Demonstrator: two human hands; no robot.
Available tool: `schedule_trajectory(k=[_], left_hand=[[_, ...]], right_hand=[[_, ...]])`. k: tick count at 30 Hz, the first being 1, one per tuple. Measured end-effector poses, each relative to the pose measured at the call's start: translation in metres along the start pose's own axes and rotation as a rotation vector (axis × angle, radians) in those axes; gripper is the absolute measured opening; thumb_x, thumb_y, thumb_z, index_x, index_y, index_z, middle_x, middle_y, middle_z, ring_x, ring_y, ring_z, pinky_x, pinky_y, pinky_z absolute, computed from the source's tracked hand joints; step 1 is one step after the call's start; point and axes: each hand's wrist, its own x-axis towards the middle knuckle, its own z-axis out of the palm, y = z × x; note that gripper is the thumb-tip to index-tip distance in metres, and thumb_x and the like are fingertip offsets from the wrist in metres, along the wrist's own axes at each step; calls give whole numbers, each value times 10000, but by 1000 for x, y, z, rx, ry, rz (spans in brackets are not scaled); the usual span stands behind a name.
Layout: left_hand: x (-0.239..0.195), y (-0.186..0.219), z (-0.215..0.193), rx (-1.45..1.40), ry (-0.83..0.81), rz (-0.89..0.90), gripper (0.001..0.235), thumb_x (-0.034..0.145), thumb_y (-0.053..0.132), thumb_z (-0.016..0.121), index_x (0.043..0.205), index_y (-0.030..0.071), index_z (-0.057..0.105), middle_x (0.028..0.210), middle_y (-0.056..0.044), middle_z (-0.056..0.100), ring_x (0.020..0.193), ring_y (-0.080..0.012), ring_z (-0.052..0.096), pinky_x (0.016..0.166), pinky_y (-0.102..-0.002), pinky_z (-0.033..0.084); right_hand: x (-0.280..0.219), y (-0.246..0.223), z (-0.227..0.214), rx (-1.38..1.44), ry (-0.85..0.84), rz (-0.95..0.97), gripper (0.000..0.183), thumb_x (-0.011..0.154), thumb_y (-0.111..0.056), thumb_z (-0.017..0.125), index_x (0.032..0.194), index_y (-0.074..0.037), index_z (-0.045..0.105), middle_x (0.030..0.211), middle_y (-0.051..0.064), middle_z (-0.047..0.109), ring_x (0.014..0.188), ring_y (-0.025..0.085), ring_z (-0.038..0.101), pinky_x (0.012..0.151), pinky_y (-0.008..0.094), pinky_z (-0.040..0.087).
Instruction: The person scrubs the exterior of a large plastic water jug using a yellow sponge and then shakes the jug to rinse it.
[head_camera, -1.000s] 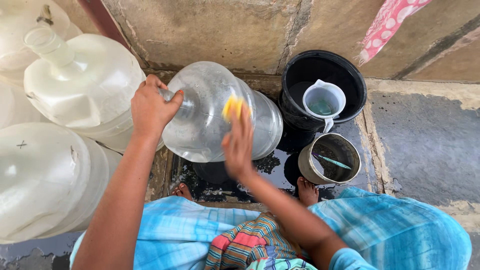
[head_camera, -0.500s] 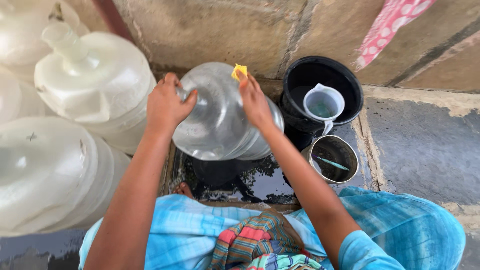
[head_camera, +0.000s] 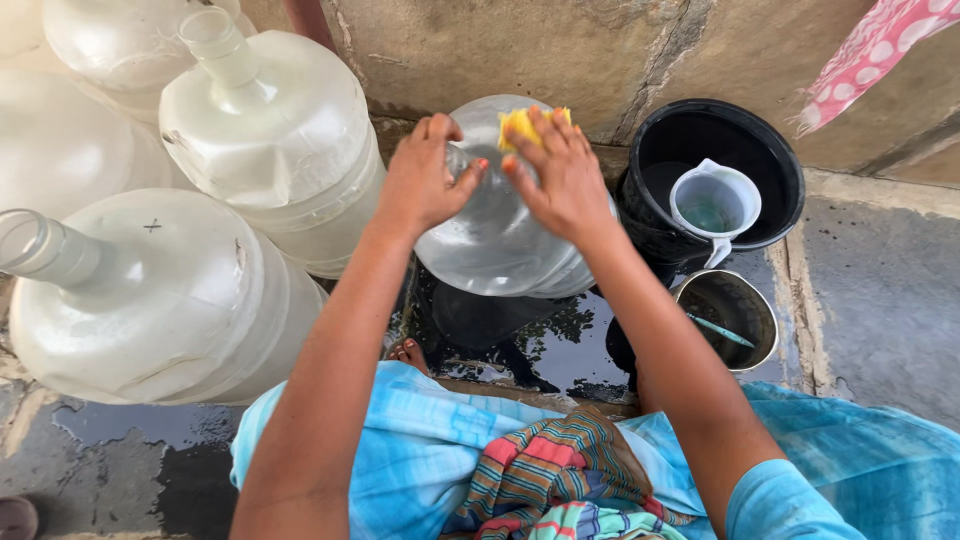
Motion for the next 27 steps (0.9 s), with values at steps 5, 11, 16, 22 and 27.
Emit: schedule_trajectory(k=[5, 11, 16, 22, 27], left_hand=[[3, 13, 5, -118, -110, -271, 365, 914, 343, 750, 1033, 75, 533, 977, -146, 662, 642, -284, 688, 680, -444, 547], [9, 24, 13, -46, -121, -311, 335, 889, 305, 734, 1018, 67, 536, 968, -158, 666, 684, -341, 680, 670, -470, 538], [12, 34, 20, -29, -153, -324, 342, 867, 322, 726, 1014, 72, 544, 991, -178, 657, 789, -386, 684, 719, -494, 540], [17, 3, 15, -9, -202, -389, 355, 827, 338, 731, 992, 82, 550, 939, -159, 654, 829, -347, 675, 762, -479, 531], [8, -10, 9, -18, -155, -409, 377, 796, 346, 747, 1000, 87, 564, 912, -156, 650, 815, -350, 656, 747, -474, 517]], right_hand=[[-20, -42, 12, -272, 62, -31, 841, 976, -620, 461, 1570, -31, 375, 1671, 234, 241, 1548, 456, 153, 1240, 533, 123], [-85, -116, 92, -246, -168, -93, 1085, 856, -729, 486, 1496, 126, 298, 1576, 319, 268, 1505, 464, 165, 1208, 574, 44], [-35, -125, 129, -198, -183, -187, 617, 1029, -494, 522, 1487, -83, 485, 1604, 153, 409, 1598, 394, 268, 1300, 624, 94], [-93, -67, 78, -79, 52, -260, 1032, 811, -712, 602, 1509, 17, 385, 1623, 268, 309, 1530, 410, 225, 1241, 514, 114], [-87, 47, 44, 85, 98, 13, 1050, 940, -758, 493, 1618, 8, 255, 1635, 326, 196, 1547, 436, 132, 1248, 525, 132]])
